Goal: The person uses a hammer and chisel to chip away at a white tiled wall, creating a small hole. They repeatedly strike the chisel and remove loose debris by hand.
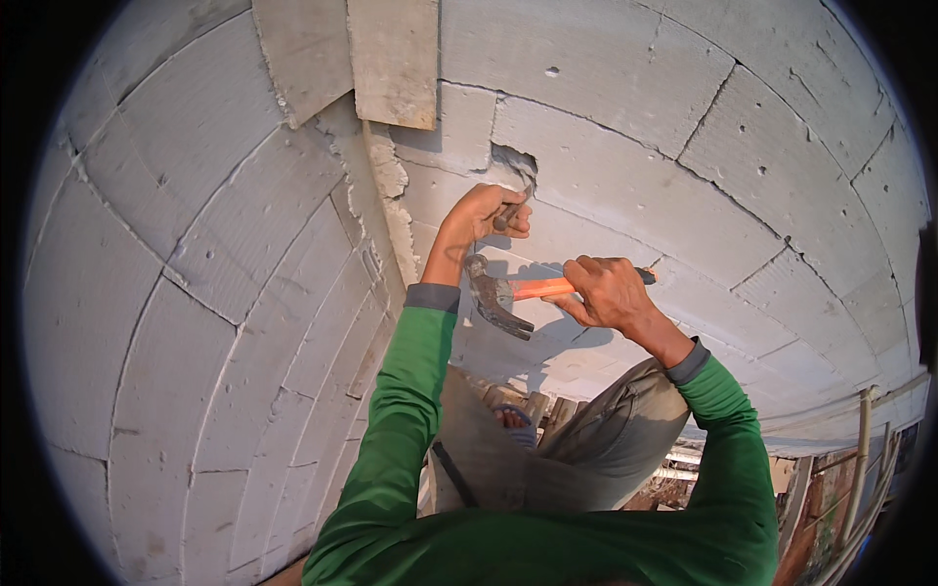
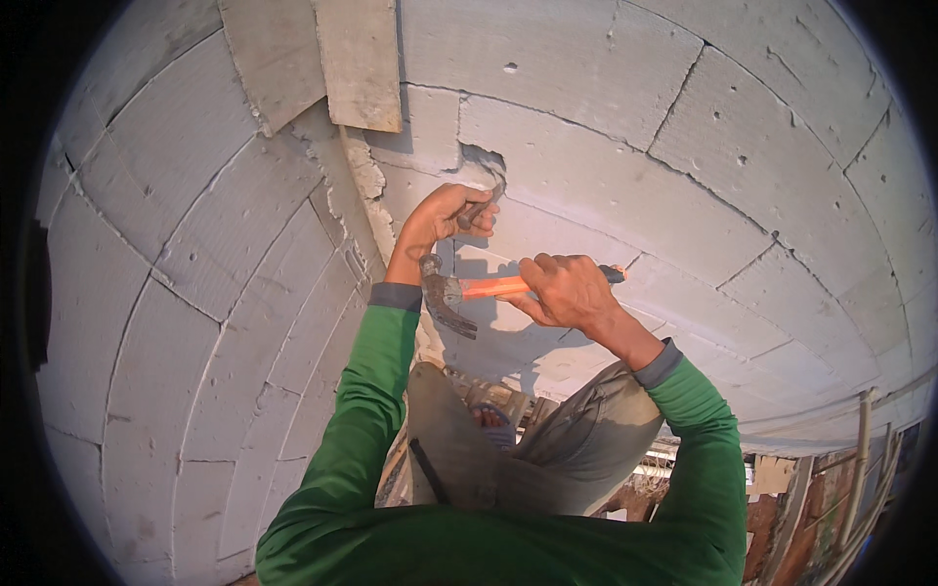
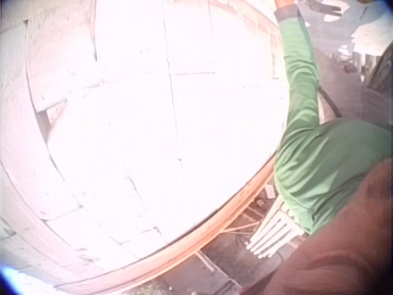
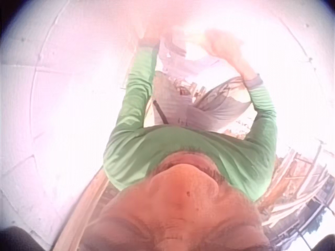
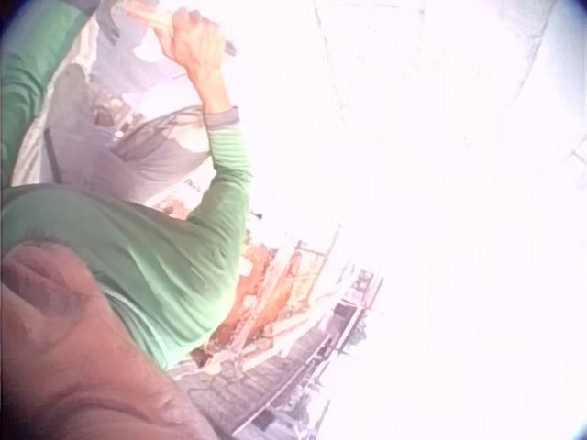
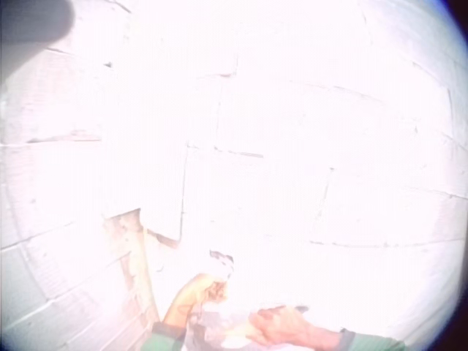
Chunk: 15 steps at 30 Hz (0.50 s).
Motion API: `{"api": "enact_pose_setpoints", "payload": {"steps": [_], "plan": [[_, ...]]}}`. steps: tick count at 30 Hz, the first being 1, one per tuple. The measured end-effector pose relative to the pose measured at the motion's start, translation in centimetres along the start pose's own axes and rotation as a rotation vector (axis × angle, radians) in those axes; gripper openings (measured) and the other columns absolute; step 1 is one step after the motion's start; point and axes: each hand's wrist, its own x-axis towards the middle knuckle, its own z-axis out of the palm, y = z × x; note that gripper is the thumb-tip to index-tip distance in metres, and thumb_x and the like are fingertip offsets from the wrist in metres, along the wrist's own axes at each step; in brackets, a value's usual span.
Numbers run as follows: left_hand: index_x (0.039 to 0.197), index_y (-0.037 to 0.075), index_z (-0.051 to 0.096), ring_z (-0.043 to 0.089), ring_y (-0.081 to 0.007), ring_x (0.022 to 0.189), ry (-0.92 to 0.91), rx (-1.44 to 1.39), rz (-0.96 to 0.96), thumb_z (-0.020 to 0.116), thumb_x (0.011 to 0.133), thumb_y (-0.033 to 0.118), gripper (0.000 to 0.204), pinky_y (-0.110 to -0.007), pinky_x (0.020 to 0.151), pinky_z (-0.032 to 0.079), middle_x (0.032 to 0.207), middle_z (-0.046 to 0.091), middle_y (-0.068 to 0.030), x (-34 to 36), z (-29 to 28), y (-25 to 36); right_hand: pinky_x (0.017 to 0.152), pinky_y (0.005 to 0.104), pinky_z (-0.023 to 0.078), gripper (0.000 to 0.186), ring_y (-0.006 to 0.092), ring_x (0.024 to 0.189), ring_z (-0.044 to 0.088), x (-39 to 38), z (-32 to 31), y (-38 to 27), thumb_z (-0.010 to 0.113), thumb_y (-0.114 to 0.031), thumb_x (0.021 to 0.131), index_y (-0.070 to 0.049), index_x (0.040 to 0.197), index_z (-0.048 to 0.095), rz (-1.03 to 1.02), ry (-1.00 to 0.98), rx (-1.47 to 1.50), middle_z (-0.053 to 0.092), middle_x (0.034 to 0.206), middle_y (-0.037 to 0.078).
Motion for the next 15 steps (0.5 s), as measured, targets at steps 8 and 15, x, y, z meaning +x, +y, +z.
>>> {"api": "enact_pose_setpoints", "payload": {"steps": [8, 15], "plan": [[0.100, -0.013, 0.061, 0.074, -0.0318, 0.076, -0.057, -0.112, 0.030, 0.064, 0.097, 0.014, 0.027, -0.047, 0.074, 0.067, 0.091, 0.068, -0.0206, 1.5, -0.5, -0.9, 0.045, 0.0387, 0.048, 0.049, 0.0290, 0.051, 0.062, 0.6, -1.1, -1.9, 0.067, -0.052, 0.094, -0.006, 0.081, 0.055, 0.077, 0.042, -0.069, 0.059, 0.065, 0.010], [0.099, -0.012, 0.060, 0.074, -0.0342, 0.078, -0.048, -0.126, 0.036, 0.062, 0.099, 0.013, 0.025, -0.051, 0.074, 0.067, 0.091, 0.067, -0.0218, 2.4, -0.6, -0.8, 0.046, 0.0380, 0.049, 0.050, 0.0277, 0.052, 0.063, 0.3, 1.0, 0.9, 0.067, -0.052, 0.094, -0.006, 0.079, 0.054, 0.188, -0.090, -0.127, 0.059, 0.066, 0.011]]}}
